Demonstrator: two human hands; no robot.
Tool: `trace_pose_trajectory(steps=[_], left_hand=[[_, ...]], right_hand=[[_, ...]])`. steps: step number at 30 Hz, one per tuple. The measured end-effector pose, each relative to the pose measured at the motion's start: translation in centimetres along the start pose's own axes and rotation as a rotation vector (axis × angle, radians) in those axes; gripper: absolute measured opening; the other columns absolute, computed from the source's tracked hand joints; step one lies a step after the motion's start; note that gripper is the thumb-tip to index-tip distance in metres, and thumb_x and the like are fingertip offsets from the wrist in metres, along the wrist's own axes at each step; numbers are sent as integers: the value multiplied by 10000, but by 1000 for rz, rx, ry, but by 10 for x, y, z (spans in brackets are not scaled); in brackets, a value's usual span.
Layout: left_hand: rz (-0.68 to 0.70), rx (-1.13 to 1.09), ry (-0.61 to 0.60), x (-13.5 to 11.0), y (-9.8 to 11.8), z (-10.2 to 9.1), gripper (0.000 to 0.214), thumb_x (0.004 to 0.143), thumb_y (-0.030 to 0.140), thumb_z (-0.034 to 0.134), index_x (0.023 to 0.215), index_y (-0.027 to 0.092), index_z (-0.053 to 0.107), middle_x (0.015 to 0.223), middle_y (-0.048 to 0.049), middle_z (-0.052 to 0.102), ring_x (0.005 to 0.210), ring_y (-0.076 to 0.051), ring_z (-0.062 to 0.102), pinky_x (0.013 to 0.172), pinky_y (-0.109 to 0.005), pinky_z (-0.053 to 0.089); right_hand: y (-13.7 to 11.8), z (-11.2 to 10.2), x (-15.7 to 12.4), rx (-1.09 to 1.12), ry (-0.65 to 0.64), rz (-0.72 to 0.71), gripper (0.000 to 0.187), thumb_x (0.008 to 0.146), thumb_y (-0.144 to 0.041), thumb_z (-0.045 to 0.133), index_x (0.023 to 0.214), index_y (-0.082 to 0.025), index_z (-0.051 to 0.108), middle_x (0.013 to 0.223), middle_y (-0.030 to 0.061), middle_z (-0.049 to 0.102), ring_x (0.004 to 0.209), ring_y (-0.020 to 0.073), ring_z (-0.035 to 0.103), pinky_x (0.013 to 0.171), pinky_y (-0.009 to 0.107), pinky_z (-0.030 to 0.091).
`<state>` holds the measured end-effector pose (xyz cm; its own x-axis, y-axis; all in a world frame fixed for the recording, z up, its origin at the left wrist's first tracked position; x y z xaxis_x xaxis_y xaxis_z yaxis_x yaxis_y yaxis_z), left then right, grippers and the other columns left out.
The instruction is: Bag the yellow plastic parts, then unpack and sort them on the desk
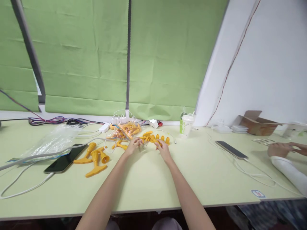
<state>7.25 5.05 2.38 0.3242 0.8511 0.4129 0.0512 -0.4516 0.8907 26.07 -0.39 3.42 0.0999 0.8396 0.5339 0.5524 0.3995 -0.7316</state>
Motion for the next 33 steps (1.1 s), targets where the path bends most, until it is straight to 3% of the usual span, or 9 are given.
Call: trace_pose_trajectory(steps=[3, 6, 11, 15, 17, 19, 22, 27, 33], left_hand=[[10, 14, 63, 0, 6, 1, 375, 778, 534, 538, 810, 168, 609, 814, -52, 605, 710, -149, 565, 710, -299, 483], [19, 19, 128, -4, 16, 7, 401, 777, 540, 536, 941, 179, 597, 870, -46, 635, 714, -148, 584, 642, -262, 464], [-129, 392, 240, -13, 15, 13, 581, 832, 623, 378, 485, 174, 500, 431, -6, 498, 492, -140, 506, 571, -262, 378], [-263, 347, 280, -11, -1, 9, 644, 869, 620, 254, 482, 177, 518, 415, -22, 488, 493, -167, 525, 561, -278, 392], [-157, 276, 330, -6, 2, 2, 595, 909, 540, 205, 709, 164, 621, 574, -44, 597, 603, -182, 578, 610, -287, 431], [55, 299, 336, -1, 13, -3, 437, 919, 448, 281, 1022, 175, 606, 919, -81, 663, 862, -198, 604, 749, -311, 457], [280, 479, 229, 1, 26, 0, 360, 879, 343, 442, 1209, 233, 530, 1276, -86, 528, 1187, -221, 459, 985, -374, 360], [278, 508, 184, 1, 26, -3, 230, 829, 277, 523, 1034, 225, 614, 1175, -63, 588, 1168, -232, 467, 1012, -393, 332], [116, 318, 236, 1, 16, -14, 164, 718, 334, 637, 789, 190, 599, 855, -32, 623, 767, -164, 550, 685, -272, 424]], right_hand=[[6, -5, 4, 88, 36, 44, 430, 801, -490, 501, 1035, -165, 656, 857, 55, 666, 566, 146, 576, 677, 359, 523], [8, 1, 4, 74, -53, 55, 422, 796, -476, 522, 1025, -156, 676, 833, 64, 681, 634, 178, 610, 674, 364, 520], [-3, -4, -1, -246, 36, -94, 287, 822, -352, 558, 1047, -215, 672, 1064, 79, 661, 965, 228, 608, 864, 393, 467], [-11, -5, -4, -390, 126, -192, 268, 851, -310, 546, 1086, -231, 651, 1063, 84, 650, 963, 227, 595, 854, 368, 456], [-8, -5, -3, -368, 155, -179, 277, 854, -331, 545, 1089, -227, 648, 1077, 87, 647, 964, 229, 593, 848, 364, 453], [-1, -4, 0, -309, 153, -125, 298, 850, -368, 545, 1089, -224, 649, 1086, 86, 648, 949, 228, 600, 827, 362, 460], [11, 1, 4, -212, 88, -39, 311, 818, -403, 577, 1053, -219, 669, 1067, 78, 662, 931, 222, 610, 825, 357, 465], [16, 6, 5, -167, 21, 13, 309, 785, -417, 610, 1016, -226, 688, 1066, 62, 673, 988, 214, 594, 903, 362, 430], [19, 13, 5, -88, -1, 22, 290, 760, -394, 645, 986, -222, 702, 1051, 66, 680, 991, 218, 599, 910, 368, 432]])
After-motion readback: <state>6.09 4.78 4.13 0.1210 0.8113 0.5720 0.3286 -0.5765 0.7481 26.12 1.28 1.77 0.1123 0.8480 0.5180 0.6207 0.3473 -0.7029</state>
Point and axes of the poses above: each hand's wrist, its own x-axis towards the middle knuckle, its own z-axis out of the palm, y = z × x, the point moved 7 cm from there along x, towards the middle knuckle
